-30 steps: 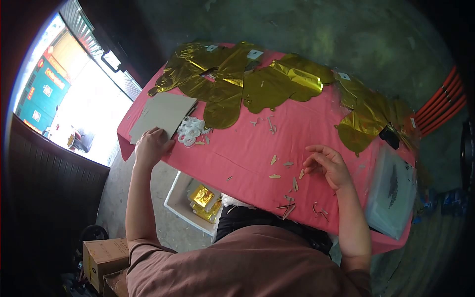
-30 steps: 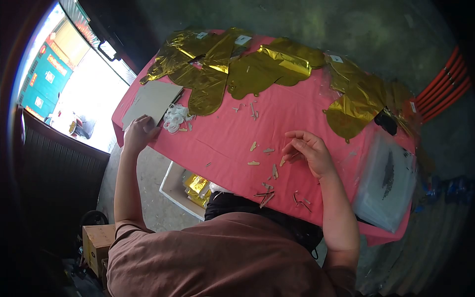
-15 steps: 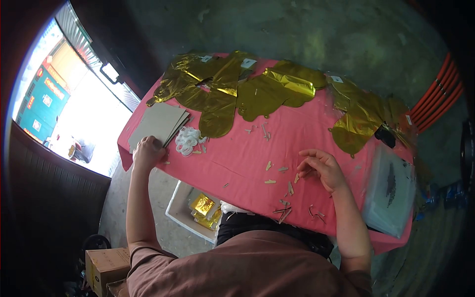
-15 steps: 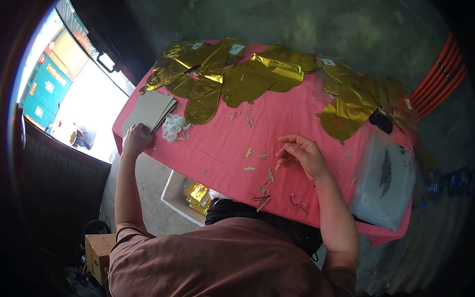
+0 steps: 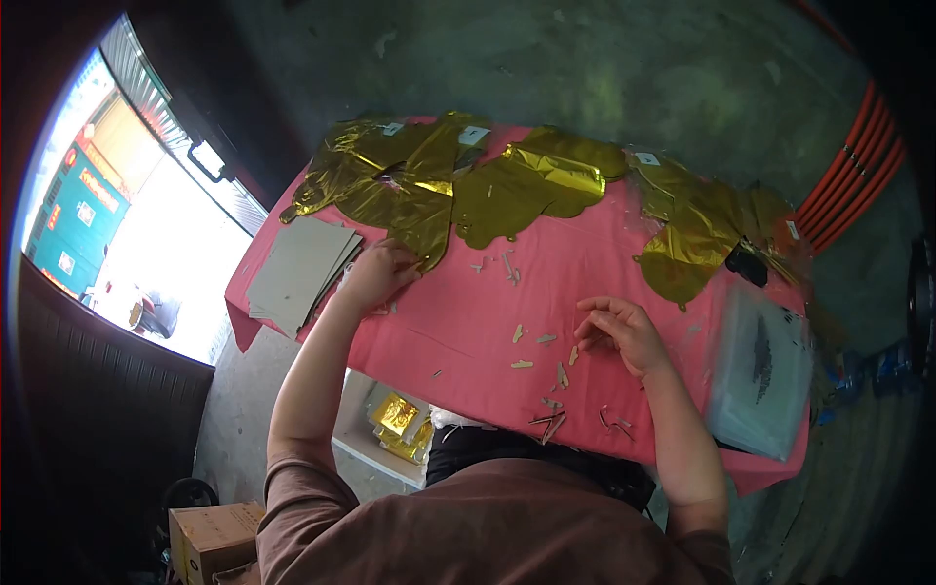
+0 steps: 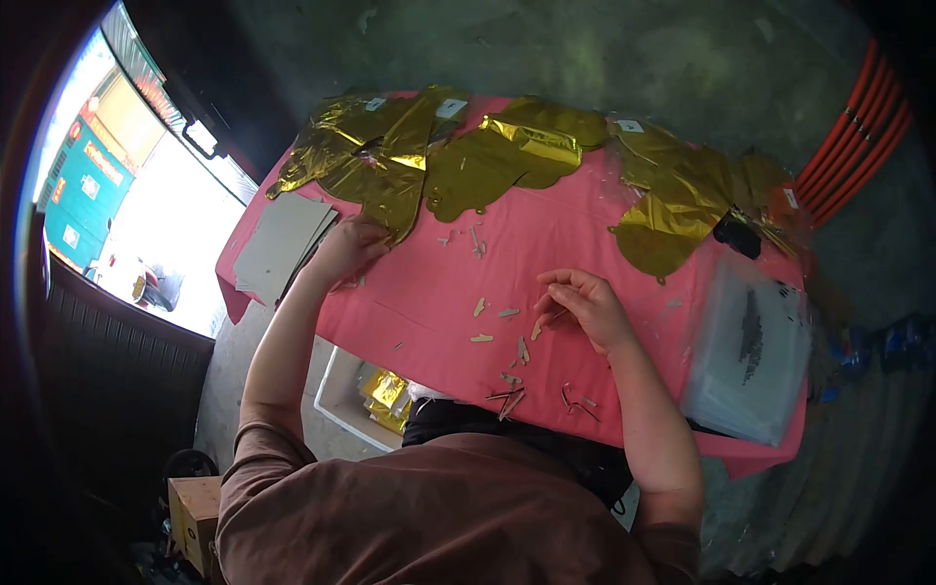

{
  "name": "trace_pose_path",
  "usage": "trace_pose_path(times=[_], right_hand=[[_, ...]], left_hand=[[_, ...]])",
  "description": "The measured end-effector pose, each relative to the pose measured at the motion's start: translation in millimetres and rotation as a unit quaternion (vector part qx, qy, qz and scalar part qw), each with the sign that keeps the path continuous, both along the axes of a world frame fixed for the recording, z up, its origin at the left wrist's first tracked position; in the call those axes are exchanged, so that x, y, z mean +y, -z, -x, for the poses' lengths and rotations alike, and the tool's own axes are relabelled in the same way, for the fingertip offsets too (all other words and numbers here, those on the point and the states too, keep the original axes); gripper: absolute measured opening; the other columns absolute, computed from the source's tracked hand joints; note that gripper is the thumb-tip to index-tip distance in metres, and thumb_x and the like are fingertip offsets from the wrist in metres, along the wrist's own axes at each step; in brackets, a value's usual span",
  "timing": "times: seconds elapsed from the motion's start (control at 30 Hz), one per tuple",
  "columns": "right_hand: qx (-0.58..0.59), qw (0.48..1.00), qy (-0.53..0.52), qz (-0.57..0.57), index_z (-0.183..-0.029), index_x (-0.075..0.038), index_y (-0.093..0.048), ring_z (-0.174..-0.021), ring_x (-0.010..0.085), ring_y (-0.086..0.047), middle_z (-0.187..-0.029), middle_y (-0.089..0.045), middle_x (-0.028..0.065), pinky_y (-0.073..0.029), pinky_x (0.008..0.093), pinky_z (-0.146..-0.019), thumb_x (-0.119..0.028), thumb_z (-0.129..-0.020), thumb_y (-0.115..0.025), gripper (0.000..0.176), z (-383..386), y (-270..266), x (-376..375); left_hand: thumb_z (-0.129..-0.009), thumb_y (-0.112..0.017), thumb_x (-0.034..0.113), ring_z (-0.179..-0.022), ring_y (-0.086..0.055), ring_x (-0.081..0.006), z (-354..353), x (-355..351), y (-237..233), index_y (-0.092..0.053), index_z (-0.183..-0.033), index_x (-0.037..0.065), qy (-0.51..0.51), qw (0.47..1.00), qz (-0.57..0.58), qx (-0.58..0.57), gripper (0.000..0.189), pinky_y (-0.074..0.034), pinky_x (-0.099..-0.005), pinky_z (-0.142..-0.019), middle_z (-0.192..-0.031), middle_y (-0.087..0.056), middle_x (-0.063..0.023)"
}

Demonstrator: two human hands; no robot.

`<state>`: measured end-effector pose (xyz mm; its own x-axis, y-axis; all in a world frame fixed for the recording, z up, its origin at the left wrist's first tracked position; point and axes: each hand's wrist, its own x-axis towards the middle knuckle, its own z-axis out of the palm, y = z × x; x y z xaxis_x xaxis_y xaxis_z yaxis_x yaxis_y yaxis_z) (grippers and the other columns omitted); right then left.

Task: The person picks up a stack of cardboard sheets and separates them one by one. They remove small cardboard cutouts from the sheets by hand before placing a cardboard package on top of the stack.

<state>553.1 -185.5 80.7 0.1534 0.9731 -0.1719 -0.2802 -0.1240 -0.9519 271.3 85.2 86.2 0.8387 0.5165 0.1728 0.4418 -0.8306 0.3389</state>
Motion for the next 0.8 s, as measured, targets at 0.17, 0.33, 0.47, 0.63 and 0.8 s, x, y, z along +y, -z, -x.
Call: trace_pose_path(times=[0.17,0.33,0.47,0.63,0.8], right_hand=[[-0.005,1.000,-0.016,-0.006,-0.105,-0.001,-0.053,-0.064,0.0129,-0.061,-0.079,-0.062,0.0071,-0.050,0.0228,-0.057,-0.012,-0.088,-0.049,0.021,2.6,0.7,1.6],[-0.005,1.000,-0.011,-0.006,-0.105,-0.001,-0.053,-0.063,0.0122,-0.061,-0.078,-0.062,0.0070,-0.050,0.0226,-0.057,-0.012,-0.088,-0.048,0.021,2.8,2.3,1.5],[0.001,1.000,-0.008,0.011,-0.104,-0.001,-0.053,-0.062,0.0110,-0.060,-0.078,-0.061,0.0065,-0.049,0.0219,-0.056,-0.012,-0.088,-0.048,0.020,9.8,2.3,4.7],[-0.125,0.990,-0.057,0.027,-0.103,-0.002,-0.054,-0.062,0.0093,-0.059,-0.077,-0.061,0.0062,-0.048,0.0211,-0.055,-0.011,-0.087,-0.048,0.019,30.4,-2.7,21.0],[-0.332,0.933,-0.106,-0.087,-0.100,-0.005,-0.056,-0.063,0.0125,-0.059,-0.076,-0.061,0.0042,-0.049,0.0256,-0.058,-0.016,-0.085,-0.052,0.019,46.8,6.3,58.7]], left_hand=[[-0.077,-0.055,0.024,-0.074,-0.057,-0.0305,-11.9,-12.8,-18.6,-0.063,-0.086,0.008,-0.059,0.993,-0.080,0.059,0.021,-0.045,-0.0393,-0.069,-0.076,-0.061,-0.0141],[-0.077,-0.055,0.022,-0.063,-0.057,-0.0330,-16.5,-3.1,-11.4,-0.061,-0.078,0.006,-0.134,0.988,-0.075,-0.019,0.018,-0.046,-0.0414,-0.060,-0.070,-0.060,-0.0137],[-0.074,-0.064,0.015,-0.053,-0.054,-0.0163,-22.3,13.7,-13.3,-0.055,-0.068,0.004,-0.160,0.969,0.082,-0.168,0.015,-0.043,-0.0295,-0.051,-0.060,-0.056,-0.0064],[-0.075,-0.067,0.012,-0.052,-0.047,-0.0046,-18.2,39.7,-8.0,-0.050,-0.064,0.006,-0.147,0.919,0.282,-0.234,0.020,-0.038,-0.0194,-0.047,-0.059,-0.052,0.0024],[-0.079,-0.064,0.017,-0.052,-0.047,-0.0050,-19.6,45.3,-2.6,-0.054,-0.074,0.005,-0.205,0.867,0.299,-0.342,0.016,-0.038,-0.0196,-0.047,-0.065,-0.054,0.0023]])
